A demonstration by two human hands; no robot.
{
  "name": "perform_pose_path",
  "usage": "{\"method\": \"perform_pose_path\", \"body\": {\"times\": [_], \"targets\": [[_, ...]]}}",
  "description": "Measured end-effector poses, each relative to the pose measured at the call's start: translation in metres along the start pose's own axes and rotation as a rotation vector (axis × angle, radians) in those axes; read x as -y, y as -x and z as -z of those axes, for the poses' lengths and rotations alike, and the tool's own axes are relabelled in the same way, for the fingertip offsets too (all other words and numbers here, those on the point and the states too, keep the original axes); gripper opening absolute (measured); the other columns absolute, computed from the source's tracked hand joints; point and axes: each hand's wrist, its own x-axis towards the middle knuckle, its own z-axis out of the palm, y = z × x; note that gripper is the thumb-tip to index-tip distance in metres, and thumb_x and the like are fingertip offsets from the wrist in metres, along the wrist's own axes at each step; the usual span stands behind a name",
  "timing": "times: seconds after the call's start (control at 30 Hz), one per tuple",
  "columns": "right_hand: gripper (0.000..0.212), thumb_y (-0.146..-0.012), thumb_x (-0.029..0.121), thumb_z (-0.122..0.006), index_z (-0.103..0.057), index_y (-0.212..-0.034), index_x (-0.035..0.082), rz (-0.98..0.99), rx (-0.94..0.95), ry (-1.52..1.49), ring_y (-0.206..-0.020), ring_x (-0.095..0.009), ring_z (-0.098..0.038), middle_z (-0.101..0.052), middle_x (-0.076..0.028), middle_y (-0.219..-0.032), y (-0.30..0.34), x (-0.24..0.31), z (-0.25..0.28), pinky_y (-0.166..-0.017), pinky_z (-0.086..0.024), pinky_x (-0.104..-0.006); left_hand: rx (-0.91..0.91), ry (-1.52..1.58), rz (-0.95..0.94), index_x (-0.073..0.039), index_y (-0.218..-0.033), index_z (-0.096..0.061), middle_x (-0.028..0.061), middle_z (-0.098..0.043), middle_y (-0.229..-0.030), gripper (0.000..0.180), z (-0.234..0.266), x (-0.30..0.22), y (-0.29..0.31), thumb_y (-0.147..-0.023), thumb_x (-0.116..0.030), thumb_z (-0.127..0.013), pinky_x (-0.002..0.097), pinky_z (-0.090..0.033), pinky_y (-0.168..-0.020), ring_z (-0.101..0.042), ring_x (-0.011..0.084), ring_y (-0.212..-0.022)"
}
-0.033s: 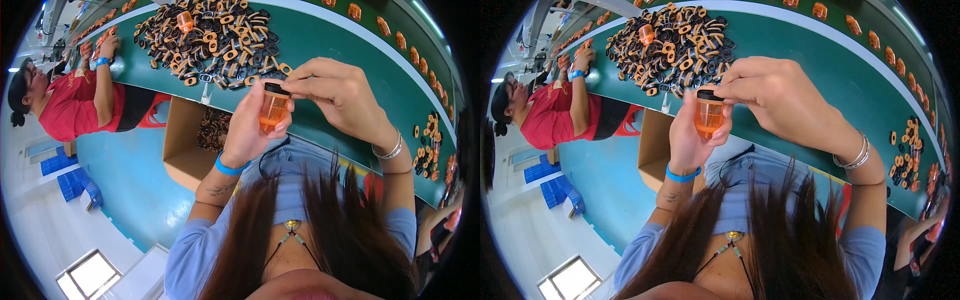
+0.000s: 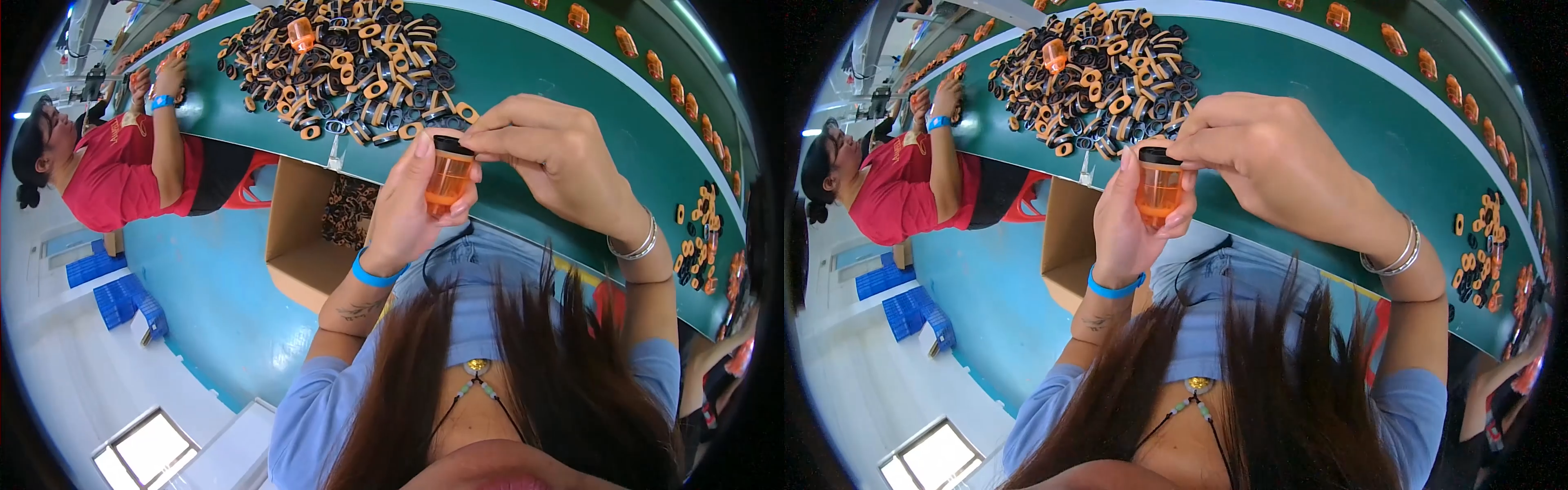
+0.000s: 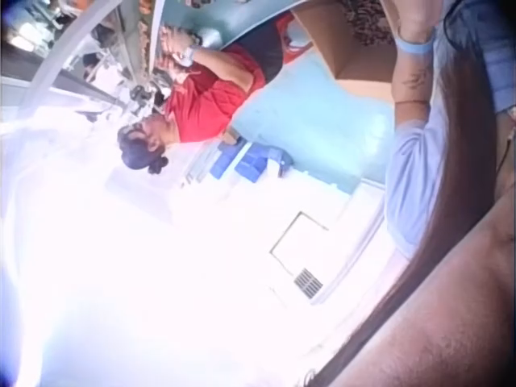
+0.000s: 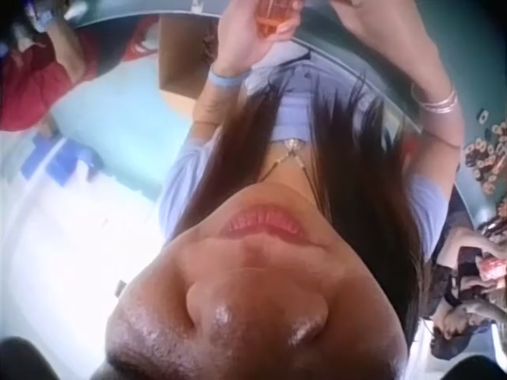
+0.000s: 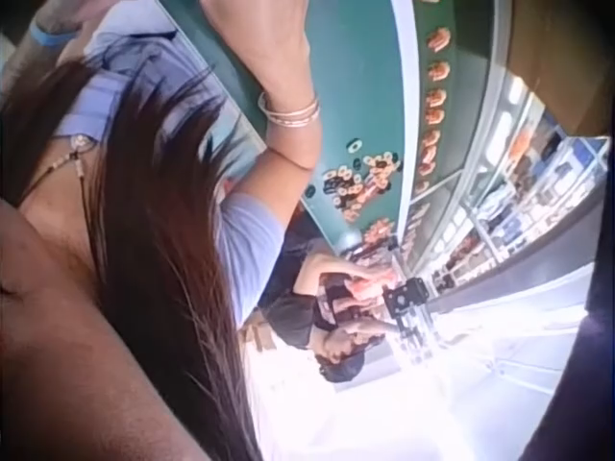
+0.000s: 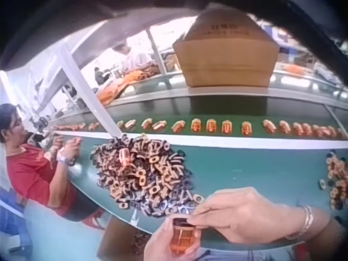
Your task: The person assembles electronic components by hand, placing black plastic caps onto orange inductor coils on a production line.
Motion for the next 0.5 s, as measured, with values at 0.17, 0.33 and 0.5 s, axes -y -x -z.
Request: {"method": "perform_pose_path", "body": {"times": [0.17,0.33,0.5], "targets": [[0.025,-0.066,-0.012,-0.064,-0.068,-0.088,-0.001,0.017,-0.016,0.08,-0.076,-0.026,-0.065,-0.066,-0.01,-0.085,0.001,0.005,-0.003,-0.062,-0.053,-0.0318,-0.025,-0.139,-0.101,-0.005,-0.112,-0.044,0.0095,-0.053,-0.089,0.037,-0.007,0.004,0.0,-0.103,-0.038,-0.03,0.0188,-0.029,-0.045,-0.043,0.0085,-0.057],[0.024,-0.065,-0.01,-0.062,-0.065,-0.086,0.0,0.051,-0.081,0.269,-0.073,-0.026,-0.063,-0.066,-0.01,-0.084,0.002,0.011,-0.007,-0.059,-0.051,-0.0329,-0.039,-0.169,-0.17,-0.005,-0.109,-0.042,0.0104,-0.053,-0.089,0.033,-0.011,0.007,-0.004,-0.104,-0.035,-0.029,0.0189,-0.029,-0.045,-0.042,0.0077,-0.056],[0.015,-0.079,0.0,-0.059,-0.066,-0.093,-0.001,0.0,-0.014,0.036,-0.075,-0.023,-0.063,-0.066,-0.01,-0.086,-0.01,-0.003,0.006,-0.065,-0.05,-0.0315,0.06,-0.113,-0.147,-0.005,-0.109,-0.041,0.0113,-0.054,-0.088,0.035,-0.003,0.007,-0.006,-0.103,-0.036,-0.028,0.0192,-0.031,-0.045,-0.043,0.0078,-0.056]]}}
